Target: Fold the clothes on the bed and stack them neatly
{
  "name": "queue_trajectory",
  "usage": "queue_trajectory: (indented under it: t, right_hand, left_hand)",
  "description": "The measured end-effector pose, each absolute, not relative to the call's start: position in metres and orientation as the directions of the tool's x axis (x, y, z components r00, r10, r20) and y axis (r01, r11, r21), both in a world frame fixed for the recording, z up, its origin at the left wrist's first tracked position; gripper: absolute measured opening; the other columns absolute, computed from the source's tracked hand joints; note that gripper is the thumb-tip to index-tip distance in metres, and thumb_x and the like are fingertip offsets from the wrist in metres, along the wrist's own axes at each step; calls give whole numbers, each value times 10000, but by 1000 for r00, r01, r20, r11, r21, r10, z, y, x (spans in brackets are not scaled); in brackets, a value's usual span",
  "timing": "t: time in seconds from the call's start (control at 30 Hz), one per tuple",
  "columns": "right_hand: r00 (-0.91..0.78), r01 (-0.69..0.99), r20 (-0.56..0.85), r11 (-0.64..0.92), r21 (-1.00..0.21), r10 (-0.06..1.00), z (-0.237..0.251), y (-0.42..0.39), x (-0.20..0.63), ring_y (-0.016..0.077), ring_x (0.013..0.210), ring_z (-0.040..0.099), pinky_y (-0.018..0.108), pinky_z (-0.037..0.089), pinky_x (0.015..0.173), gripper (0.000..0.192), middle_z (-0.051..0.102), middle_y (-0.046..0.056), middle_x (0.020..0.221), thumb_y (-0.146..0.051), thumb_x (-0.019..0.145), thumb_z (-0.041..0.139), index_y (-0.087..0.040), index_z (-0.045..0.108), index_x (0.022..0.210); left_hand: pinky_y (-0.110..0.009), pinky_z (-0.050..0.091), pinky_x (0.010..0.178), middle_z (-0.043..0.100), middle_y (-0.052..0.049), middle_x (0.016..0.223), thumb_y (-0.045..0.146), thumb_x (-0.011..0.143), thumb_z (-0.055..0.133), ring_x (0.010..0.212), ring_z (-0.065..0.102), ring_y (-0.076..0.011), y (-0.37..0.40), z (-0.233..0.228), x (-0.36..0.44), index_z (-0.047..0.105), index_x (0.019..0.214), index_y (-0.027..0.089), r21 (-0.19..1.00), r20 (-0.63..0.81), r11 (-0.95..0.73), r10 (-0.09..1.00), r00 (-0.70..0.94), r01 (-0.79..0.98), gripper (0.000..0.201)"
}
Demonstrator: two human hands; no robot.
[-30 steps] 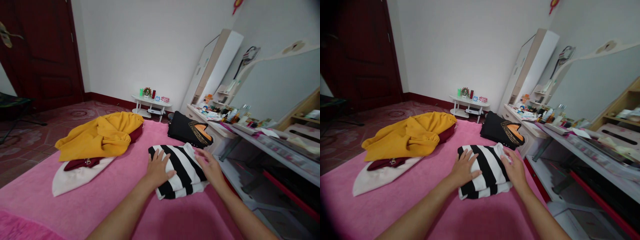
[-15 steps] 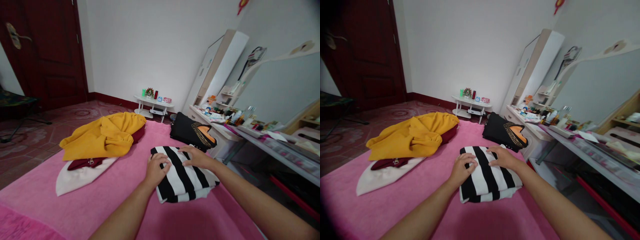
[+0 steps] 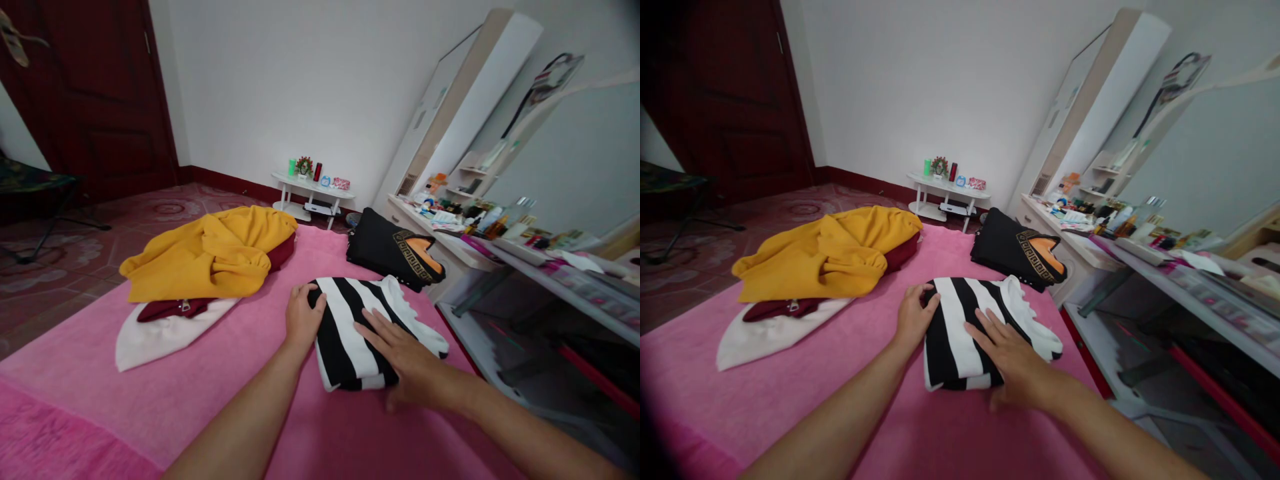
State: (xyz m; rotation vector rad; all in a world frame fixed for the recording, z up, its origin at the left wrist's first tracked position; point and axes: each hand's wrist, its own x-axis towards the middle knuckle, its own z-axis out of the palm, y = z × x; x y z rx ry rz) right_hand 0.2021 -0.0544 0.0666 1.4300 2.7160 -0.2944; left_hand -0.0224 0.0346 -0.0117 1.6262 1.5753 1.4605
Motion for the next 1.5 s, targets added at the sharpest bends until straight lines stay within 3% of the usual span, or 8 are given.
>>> queue_trajectory:
  t: [0.23, 0.43, 0.6, 0.87, 1.07, 1.23, 1.33, 1.5]
  right_hand:
    - [-632, 774, -53, 632, -14, 773, 66, -47, 204, 257, 1404, 173, 418, 289, 1088, 877, 174, 77, 1545, -126, 705, 588, -288, 195, 1472]
    - [-607, 792, 37, 608, -50, 794, 70, -31, 197, 269, 1200, 455, 397, 409, 959, 637, 506, 119, 1297, -215, 713, 602, -216, 437, 1328]
    - [-594, 777, 161, 614, -138, 788, 63, -39, 198, 272, 1041, 560, 384, 434, 891, 436, 590, 126, 1150, -275, 766, 566, -181, 519, 1190]
    - [-26, 839, 673, 382, -388, 739, 152, -33, 238, 243, 863, 584, 336, 440, 792, 288, 652, 41, 909, -217, 646, 596, -205, 662, 927]
    - [-272, 961, 827, 191, 202, 493, 275, 23, 278, 180, 844, 547, 276, 331, 696, 358, 624, 65, 923, -225, 695, 634, -157, 663, 1045]
    - [-431, 850, 677, 17, 526, 597, 318, 101, 286, 191, 995, 470, 278, 241, 650, 475, 572, 108, 1096, -345, 786, 611, -135, 581, 1210]
    - [-453, 800, 563, 36, 600, 691, 282, 145, 281, 248, 1077, 440, 287, 313, 707, 472, 544, 131, 1154, -290, 814, 592, -158, 529, 1263]
    - [-103, 899, 353, -66, 434, 930, 152, 187, 276, 248, 961, 541, 300, 425, 707, 454, 570, 124, 1095, -254, 802, 589, -195, 513, 1246]
  left_hand:
    - [-362, 457, 890, 578, -68, 1052, 325, 836, 553, 988, 568, -213, 33, -11, -22, 625, 1043, 209, 852, 374, -259, 909, -184, 455, 248]
    - [-366, 451, 908, 581, -62, 1043, 311, 848, 532, 1001, 565, -211, 33, -11, -22, 619, 1046, 212, 840, 390, -271, 904, -174, 471, 238]
    - [-371, 470, 902, 564, -64, 1068, 278, 848, 518, 992, 570, -204, 31, -9, -25, 603, 1049, 210, 871, 375, -279, 909, -180, 405, 229]
    - [-327, 511, 833, 497, -96, 1156, 157, 829, 465, 854, 621, -148, 26, -10, -22, 536, 1128, 164, 897, 366, -290, 911, -192, 333, 307]
    - [-297, 510, 828, 498, -90, 1190, 95, 802, 456, 968, 622, -160, 21, -5, -16, 526, 1119, 184, 895, 326, -261, 937, -128, 362, 337]
    - [-310, 494, 855, 485, -77, 1250, 119, 795, 456, 1020, 604, -177, 24, -10, -12, 526, 1138, 208, 859, 310, -240, 947, -85, 451, 362]
    - [-314, 468, 895, 472, -71, 1294, 144, 790, 464, 1077, 572, -195, 27, -14, -10, 525, 1168, 214, 823, 284, -203, 956, -76, 531, 390]
    - [-326, 433, 944, 479, -67, 1310, 157, 786, 455, 1130, 534, -213, 29, -13, -7, 551, 1168, 211, 769, 245, -167, 969, -42, 616, 398]
